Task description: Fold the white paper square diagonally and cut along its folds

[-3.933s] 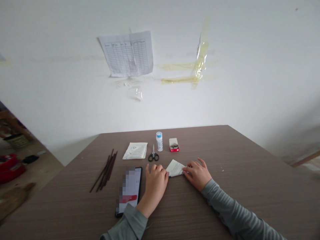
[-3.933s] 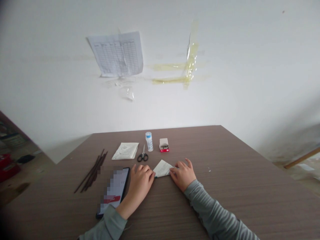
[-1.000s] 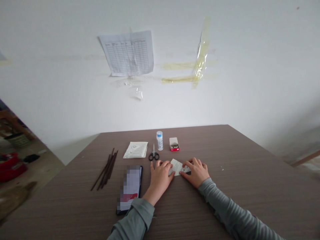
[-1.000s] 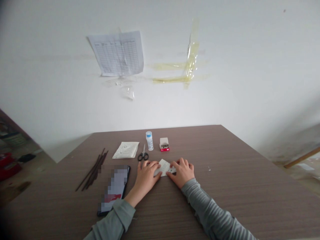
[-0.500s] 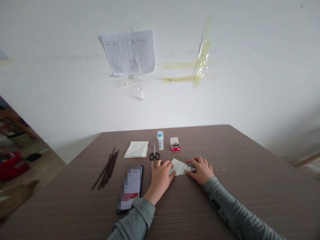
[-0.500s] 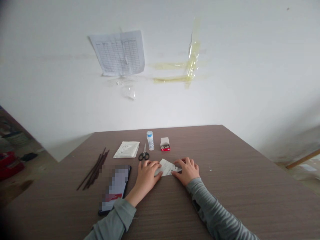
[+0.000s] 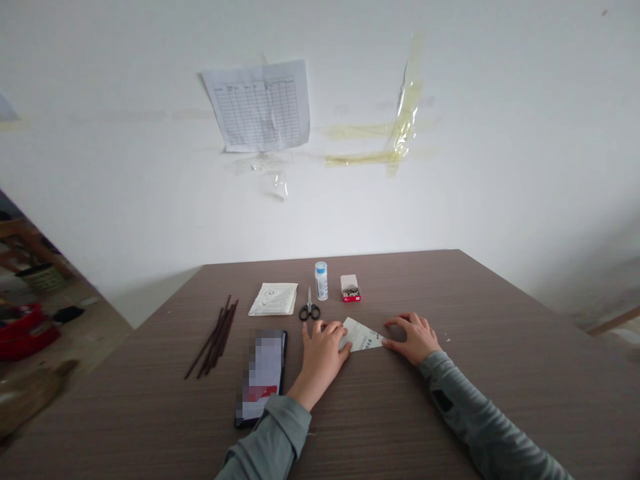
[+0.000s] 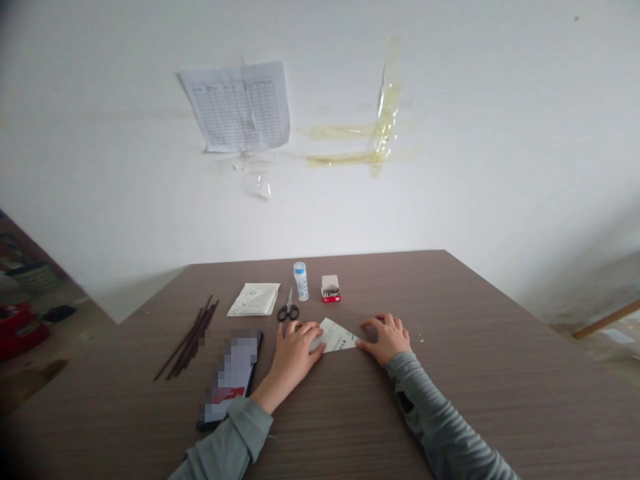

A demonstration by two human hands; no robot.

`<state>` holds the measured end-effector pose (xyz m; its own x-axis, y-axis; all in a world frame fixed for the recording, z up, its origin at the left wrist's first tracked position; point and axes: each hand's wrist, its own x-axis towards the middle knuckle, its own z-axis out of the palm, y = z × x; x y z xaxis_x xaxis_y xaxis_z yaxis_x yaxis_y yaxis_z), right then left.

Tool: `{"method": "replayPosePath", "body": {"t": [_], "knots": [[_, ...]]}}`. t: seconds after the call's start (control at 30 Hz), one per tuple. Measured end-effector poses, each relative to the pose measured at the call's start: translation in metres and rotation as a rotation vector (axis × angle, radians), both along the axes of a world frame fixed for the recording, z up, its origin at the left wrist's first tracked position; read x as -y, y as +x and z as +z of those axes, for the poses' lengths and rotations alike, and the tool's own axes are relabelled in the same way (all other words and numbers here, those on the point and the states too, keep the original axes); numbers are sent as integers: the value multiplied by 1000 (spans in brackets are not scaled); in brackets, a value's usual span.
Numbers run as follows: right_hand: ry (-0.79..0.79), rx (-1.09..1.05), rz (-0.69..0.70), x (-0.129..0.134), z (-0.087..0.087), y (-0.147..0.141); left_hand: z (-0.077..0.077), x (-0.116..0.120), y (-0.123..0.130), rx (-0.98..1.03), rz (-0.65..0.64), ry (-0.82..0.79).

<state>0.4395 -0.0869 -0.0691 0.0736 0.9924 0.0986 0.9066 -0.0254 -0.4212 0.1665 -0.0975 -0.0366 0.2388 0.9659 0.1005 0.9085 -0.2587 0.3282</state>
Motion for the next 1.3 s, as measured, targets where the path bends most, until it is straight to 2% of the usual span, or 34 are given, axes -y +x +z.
{"method": "replayPosePath", "body": {"t": [0.17,0.33,0.5,0.7,0.87,1.1,1.3], "knots": [[11,-25,23,-6,-5,15,0,0,0,11,3,1],[-102,-45,55,-19,-2,27,0,1,0,2,6,0],[-116,-58,74,-18,2,29,-2,2,1,-7,-2,15],[-90,-59,123,-6,8,14,-2,2,2,-5,-3,38],[-53,-76,192,-9,11,-3,3,3,3,-1,-12,31],[61,-54,260,-15,0,-20,4,4,6,-2,-1,25],[64,1,227,-16,-8,-35,4,4,7,12,14,11]]}}
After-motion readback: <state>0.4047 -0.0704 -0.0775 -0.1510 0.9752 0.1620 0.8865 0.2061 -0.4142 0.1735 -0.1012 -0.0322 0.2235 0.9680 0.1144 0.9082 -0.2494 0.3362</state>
